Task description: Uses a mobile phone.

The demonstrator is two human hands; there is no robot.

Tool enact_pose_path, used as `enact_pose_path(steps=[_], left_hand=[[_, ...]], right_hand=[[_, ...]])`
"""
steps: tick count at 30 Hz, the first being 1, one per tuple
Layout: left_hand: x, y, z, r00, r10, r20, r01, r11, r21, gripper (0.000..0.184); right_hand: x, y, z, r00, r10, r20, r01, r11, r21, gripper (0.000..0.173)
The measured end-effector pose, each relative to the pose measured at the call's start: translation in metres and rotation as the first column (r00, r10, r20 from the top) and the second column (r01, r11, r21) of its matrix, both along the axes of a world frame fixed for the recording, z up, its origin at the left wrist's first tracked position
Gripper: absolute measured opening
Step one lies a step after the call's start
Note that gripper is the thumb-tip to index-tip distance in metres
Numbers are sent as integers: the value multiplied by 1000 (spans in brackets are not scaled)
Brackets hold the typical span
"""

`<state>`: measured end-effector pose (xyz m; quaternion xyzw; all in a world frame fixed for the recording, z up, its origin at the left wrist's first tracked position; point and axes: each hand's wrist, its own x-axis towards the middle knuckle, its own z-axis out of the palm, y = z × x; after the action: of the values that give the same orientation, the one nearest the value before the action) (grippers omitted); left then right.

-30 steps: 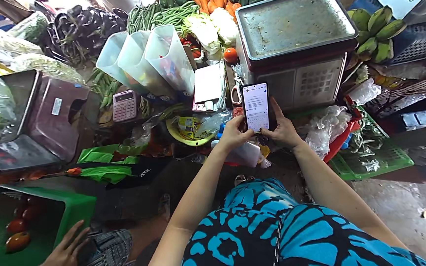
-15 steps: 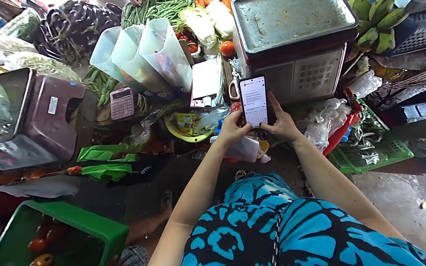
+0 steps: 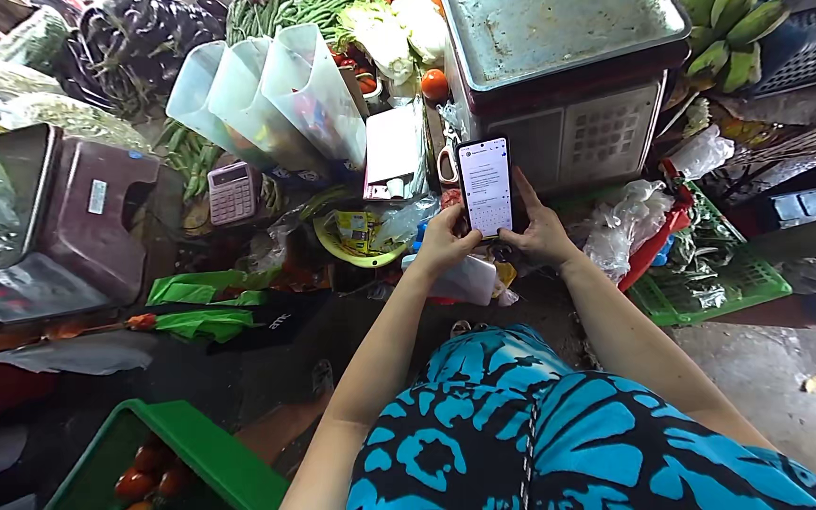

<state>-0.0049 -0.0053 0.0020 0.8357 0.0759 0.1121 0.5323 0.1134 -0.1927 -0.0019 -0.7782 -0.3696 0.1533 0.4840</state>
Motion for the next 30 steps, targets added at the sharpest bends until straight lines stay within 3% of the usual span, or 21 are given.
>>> enact_pose_path(steps=[6, 13, 23, 30], left_hand=[[0, 1, -1, 1000, 1, -7, -1, 1000, -1, 30], [0, 1, 0, 1000, 1, -16, -1, 1000, 15, 28], [-1, 0, 0, 1000, 0, 16, 0, 1000, 3, 35], [-1, 0, 0, 1000, 1, 16, -1, 1000, 11, 33]], right_hand=[[1, 0, 0, 1000, -6, -7, 6, 1000, 0, 103], [2, 0, -2, 1000, -1, 3, 1, 1000, 4, 84], [-9, 12, -6, 978, -181, 101, 186, 982, -40, 88], [-7, 8, -5, 987, -131, 88, 135, 990, -38, 77]])
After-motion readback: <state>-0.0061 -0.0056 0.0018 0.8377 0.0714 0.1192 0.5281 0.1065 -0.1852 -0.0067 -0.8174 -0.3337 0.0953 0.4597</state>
